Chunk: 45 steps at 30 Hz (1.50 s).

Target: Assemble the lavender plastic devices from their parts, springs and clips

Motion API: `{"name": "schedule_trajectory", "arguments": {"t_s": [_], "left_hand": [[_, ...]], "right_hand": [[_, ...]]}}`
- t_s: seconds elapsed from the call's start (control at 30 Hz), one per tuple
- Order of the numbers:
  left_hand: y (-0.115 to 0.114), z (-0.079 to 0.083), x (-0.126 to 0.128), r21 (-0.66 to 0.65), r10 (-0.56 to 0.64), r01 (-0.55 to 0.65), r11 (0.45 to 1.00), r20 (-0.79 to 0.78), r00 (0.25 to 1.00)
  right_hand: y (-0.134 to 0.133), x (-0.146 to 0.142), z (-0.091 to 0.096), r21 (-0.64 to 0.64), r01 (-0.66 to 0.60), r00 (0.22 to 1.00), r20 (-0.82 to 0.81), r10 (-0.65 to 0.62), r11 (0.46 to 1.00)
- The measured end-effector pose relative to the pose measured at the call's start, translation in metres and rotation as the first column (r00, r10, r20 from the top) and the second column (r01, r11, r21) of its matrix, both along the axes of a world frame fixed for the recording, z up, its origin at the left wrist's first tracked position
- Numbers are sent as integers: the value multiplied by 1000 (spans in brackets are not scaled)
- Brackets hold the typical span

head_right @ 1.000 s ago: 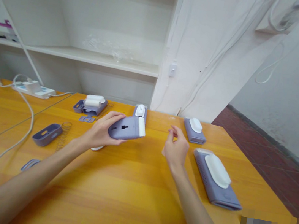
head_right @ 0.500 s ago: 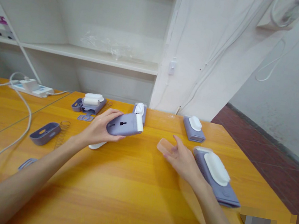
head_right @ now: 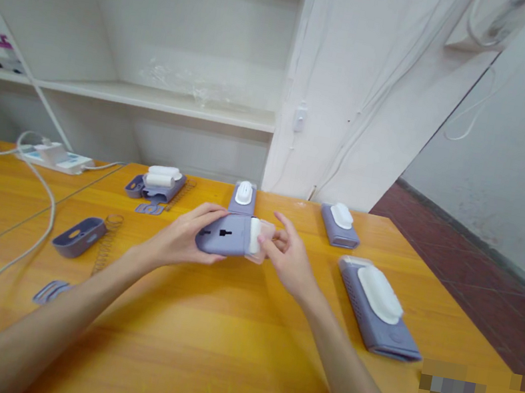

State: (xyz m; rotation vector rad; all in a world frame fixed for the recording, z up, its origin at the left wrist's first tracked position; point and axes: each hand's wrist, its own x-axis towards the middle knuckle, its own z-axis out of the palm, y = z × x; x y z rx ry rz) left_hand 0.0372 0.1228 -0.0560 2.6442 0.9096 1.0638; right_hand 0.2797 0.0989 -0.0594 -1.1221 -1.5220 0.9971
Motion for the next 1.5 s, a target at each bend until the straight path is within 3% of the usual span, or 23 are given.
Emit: {"name": "schedule_trajectory", "arguments": {"t_s": [0.13,0.33,0.57,0.8,0.93,1.0,1.1,1.17,1.33,1.5], "left_hand": [[-3,4,6,19,-19,19,1000,-3,1000],[-8,10,12,51,-74,75,996,-25,997],[-1,3,12,112,-47,54,992,-59,997],[-3,-5,15,55,-18,21,998,-62,998],[-7,-1,12,22,35,-33,999,-97,995],[-4,2,3,-31,144,-150,988,-143,979],[5,2,-18,-100,360,-404,909,-297,884],[11,-2,-30,-139,409,-510,849,-437,801],[14,-7,-41,-216,341,-638,739,-698,630],[14,-4,-39,-227,309,-625,747,-714,628]], "right_hand": [[-1,-13,-1,17,43,995,-91,-41,999],[-2,-27,-6,165,132,984,96,-149,977],[-6,-45,-10,258,250,941,160,-297,933],[2,-35,-6,17,79,997,0,-80,997],[8,-23,-14,-94,121,988,-87,-129,988],[12,-15,-18,-158,154,981,-94,-170,975],[19,-6,-23,-248,209,971,-58,-230,946],[21,-2,-25,-298,239,966,-22,-257,924],[21,0,-30,-392,197,974,-24,-224,899],[21,0,-36,-387,144,978,-84,-191,911]]}}
